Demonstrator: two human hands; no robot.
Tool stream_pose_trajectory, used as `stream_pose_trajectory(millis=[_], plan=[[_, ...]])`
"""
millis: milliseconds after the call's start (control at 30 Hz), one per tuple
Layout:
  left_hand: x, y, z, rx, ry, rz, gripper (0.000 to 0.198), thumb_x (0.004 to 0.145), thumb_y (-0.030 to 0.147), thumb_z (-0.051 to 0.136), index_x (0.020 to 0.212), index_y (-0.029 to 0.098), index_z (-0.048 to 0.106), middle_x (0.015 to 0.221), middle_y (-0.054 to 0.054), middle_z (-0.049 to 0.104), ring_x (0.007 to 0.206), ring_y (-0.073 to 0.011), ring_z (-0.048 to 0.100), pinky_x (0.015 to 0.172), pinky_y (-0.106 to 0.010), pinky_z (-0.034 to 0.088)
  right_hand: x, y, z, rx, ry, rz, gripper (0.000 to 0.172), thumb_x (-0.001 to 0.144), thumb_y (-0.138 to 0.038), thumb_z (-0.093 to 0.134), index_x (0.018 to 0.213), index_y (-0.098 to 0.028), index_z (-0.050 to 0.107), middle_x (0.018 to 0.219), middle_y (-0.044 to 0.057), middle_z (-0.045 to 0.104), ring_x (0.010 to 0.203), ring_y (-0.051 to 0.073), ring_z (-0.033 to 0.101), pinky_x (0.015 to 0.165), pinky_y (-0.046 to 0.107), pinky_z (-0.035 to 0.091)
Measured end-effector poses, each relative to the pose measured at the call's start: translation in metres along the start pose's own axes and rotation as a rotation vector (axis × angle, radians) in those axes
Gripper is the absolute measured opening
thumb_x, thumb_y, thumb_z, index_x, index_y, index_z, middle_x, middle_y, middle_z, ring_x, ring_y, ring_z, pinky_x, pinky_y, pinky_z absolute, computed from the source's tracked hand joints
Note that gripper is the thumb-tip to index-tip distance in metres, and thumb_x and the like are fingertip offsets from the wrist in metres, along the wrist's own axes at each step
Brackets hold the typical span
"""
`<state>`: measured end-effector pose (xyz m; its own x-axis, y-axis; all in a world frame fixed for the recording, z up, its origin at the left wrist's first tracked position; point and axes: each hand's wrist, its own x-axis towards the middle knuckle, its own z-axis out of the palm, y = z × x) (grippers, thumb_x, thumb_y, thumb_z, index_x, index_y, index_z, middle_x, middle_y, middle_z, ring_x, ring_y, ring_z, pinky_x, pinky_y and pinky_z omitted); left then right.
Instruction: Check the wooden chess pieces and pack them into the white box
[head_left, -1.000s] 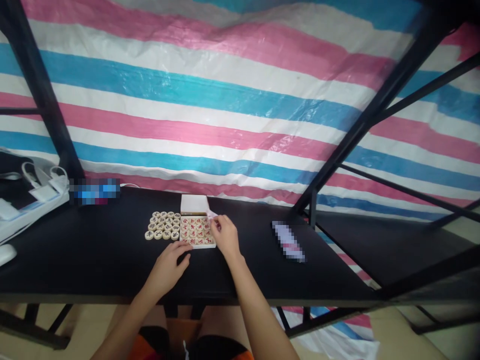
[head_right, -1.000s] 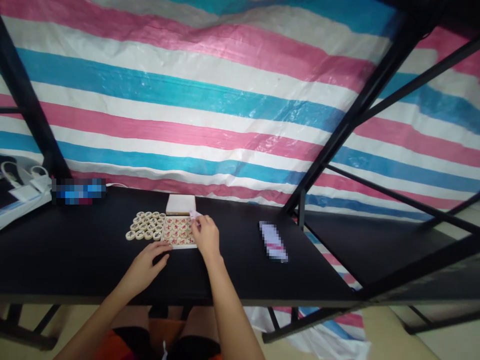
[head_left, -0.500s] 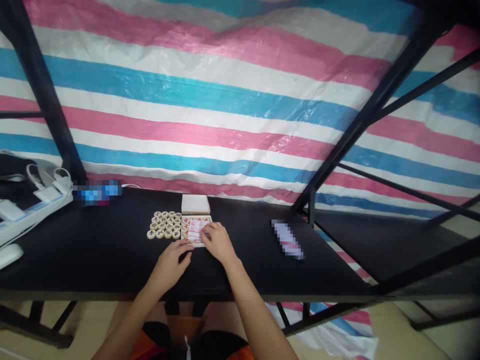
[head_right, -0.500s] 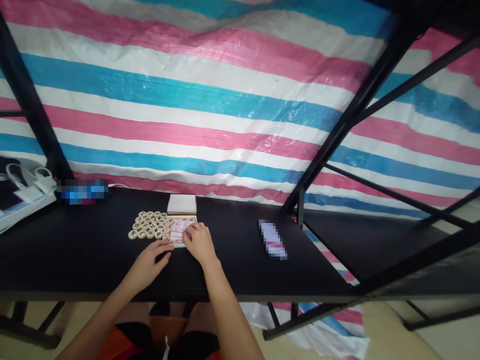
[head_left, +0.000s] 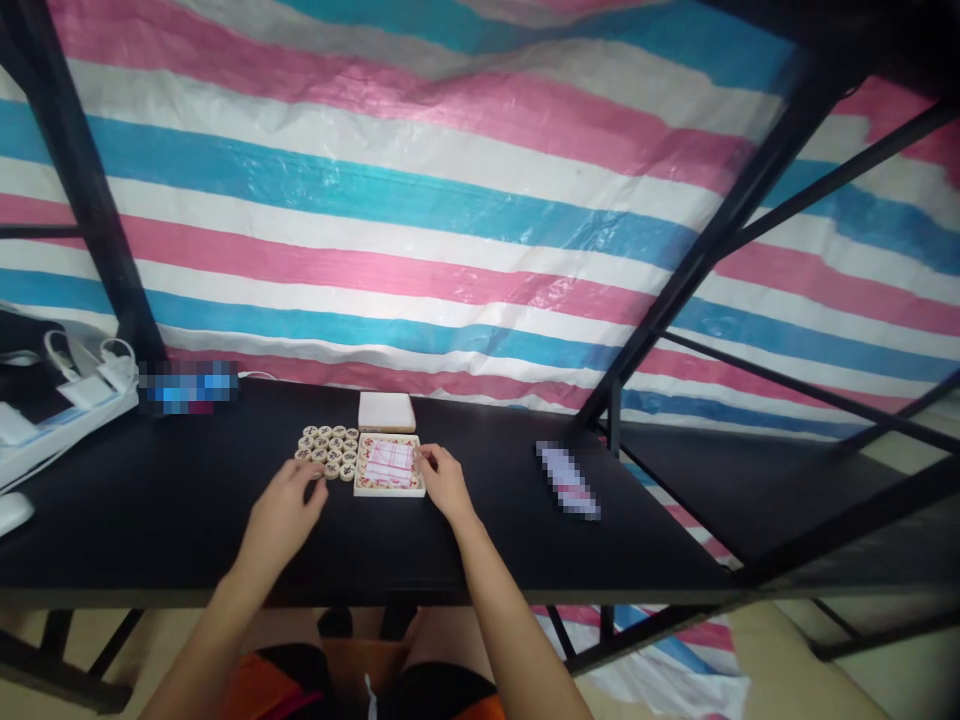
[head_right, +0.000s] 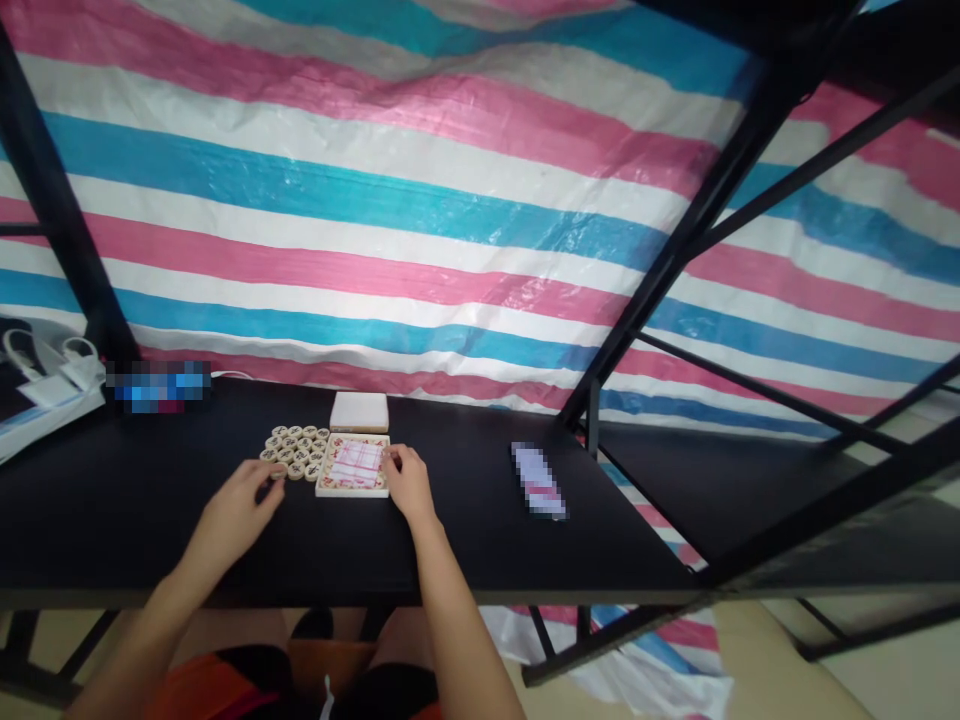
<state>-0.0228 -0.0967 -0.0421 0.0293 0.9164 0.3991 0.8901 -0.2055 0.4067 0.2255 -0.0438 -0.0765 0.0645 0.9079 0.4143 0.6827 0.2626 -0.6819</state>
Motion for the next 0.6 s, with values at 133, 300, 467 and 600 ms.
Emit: stream_pose_trajectory(millis=[133, 300, 467, 600], plan=[[0.011, -0.029, -0.008, 0.279, -0.028, -0.027, 0.031, 0.087, 0.026, 0.042, 0.109, 0.02, 0.063, 0.105, -0.009, 0.062, 0.092, -0.0246, 0.059, 0.071, -0.03, 0.047, 0.0, 0.002, 0.003, 0.014, 0.003, 0.009, 0.02, 0.081, -0.023, 0.048, 0.092, -0.021, 0.064, 0.08, 0.003, 0.06, 0.076, 0.017, 0.058, 0.075, 0.029, 0.046], [0.008, -0.037, -0.001, 0.382, -0.011, 0.062, 0.03, 0.087, 0.031, 0.044, 0.104, 0.016, 0.064, 0.098, -0.011, 0.067, 0.089, -0.028, 0.058, 0.074, -0.034, 0.045, 0.001, -0.003, 0.001, 0.027, 0.053, 0.043, 0.03, 0.082, -0.024, 0.046, 0.108, -0.017, 0.058, 0.087, 0.005, 0.06, 0.077, 0.018, 0.059, 0.077, 0.031, 0.047], [0.0, -0.039, -0.004, 0.227, 0.036, 0.031, 0.022, 0.085, 0.031, 0.047, 0.091, 0.02, 0.065, 0.089, -0.007, 0.069, 0.082, -0.0252, 0.059, 0.07, -0.031, 0.045, -0.02, -0.027, -0.012, 0.008, 0.221, -0.062, 0.026, 0.083, -0.02, 0.044, 0.105, -0.017, 0.057, 0.098, 0.011, 0.059, 0.096, 0.023, 0.054, 0.088, 0.038, 0.042], [-0.011, -0.011, 0.0, -0.125, 0.05, -0.018, 0.022, 0.079, 0.032, 0.054, 0.094, 0.021, 0.065, 0.089, -0.004, 0.069, 0.077, -0.0212, 0.062, 0.068, -0.028, 0.048, -0.051, -0.05, -0.012, 0.246, -0.06, -0.084, 0.017, 0.087, -0.024, 0.046, 0.093, -0.019, 0.06, 0.075, 0.003, 0.062, 0.069, 0.016, 0.058, 0.067, 0.026, 0.047]])
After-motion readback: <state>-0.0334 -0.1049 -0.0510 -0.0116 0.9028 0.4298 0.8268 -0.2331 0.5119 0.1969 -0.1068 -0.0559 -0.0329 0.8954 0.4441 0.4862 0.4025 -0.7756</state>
